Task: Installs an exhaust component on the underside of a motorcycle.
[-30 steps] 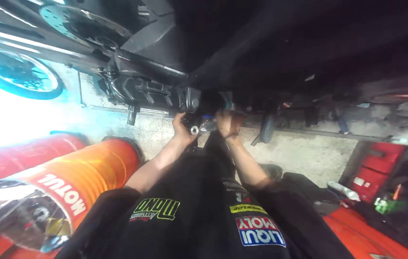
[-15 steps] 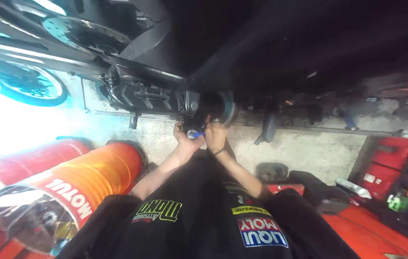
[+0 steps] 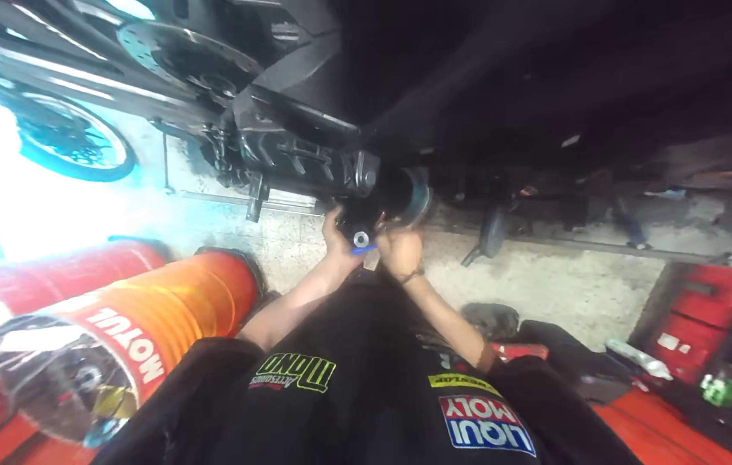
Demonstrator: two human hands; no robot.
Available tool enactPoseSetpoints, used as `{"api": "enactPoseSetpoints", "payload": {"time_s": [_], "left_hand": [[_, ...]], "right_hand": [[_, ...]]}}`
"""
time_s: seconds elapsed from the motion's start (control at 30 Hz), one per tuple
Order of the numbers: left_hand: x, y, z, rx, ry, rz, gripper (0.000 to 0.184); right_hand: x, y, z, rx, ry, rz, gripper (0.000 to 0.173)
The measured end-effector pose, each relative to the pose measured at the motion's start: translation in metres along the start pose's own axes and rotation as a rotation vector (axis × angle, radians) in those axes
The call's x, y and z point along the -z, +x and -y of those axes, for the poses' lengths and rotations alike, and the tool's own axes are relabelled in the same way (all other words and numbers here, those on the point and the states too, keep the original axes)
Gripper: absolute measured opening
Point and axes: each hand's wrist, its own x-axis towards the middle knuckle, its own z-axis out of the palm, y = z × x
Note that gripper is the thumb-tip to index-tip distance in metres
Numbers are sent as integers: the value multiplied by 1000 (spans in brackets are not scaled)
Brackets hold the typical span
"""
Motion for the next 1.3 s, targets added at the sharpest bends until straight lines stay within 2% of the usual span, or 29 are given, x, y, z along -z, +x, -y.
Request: {"api": "enactPoseSetpoints", "payload": {"time_s": [0.07,0.17,0.3,0.37,0.47,0.53,0.57,0.63,0.7,0.73,0.8,0.93,1.0,1.03,1.13,1.23,1.3], "left_hand": [[-5,2,-5,16,14,-6,64],[-8,-1,-9,12,30,-1,65],[-8,-11,1,45,-41,-82,64],[-6,-3,-3,47,-49,9,72],[4,-17,0,97,-31,-25,87],[-2,-7,1,70,37,-20,83],[1,-8,3,73,95,-22,74],[10,-21,6,139,203,-31,58],[6,-12,3,176,244,55,58],[8,-11,4,192,248,69,57],[12,-19,8,220,291,22,49],[5,-18,4,336,245,48,51],[0,-18,5,368,282,10,48],[-1,-21,4,399,291,19,50],[-5,-24,6,455,191,58,62],[-6,-29,6,441,191,67,54],[-3,-30,5,471,146,103,58]], "right_hand": [[0,3,-10,-117,-25,30,46],[8,-4,4,-88,-19,-34,46],[14,9,-4,-232,92,8,43],[17,10,0,-164,-47,60,49],[18,1,-9,-304,-64,143,48],[21,18,-5,-174,-69,63,44],[21,13,5,-63,-116,41,44],[22,1,8,-26,-138,58,42],[33,27,-9,-136,-142,76,41],[34,30,-11,-107,-152,62,40],[29,15,-4,99,-190,1,41],[18,26,-27,93,-156,-181,41],[20,27,-18,243,-187,-309,41],[19,25,-15,262,-176,-348,40],[19,32,-25,126,-162,-337,39],[28,31,-17,205,-137,-335,40],[35,28,-24,62,-116,-229,41]]}}
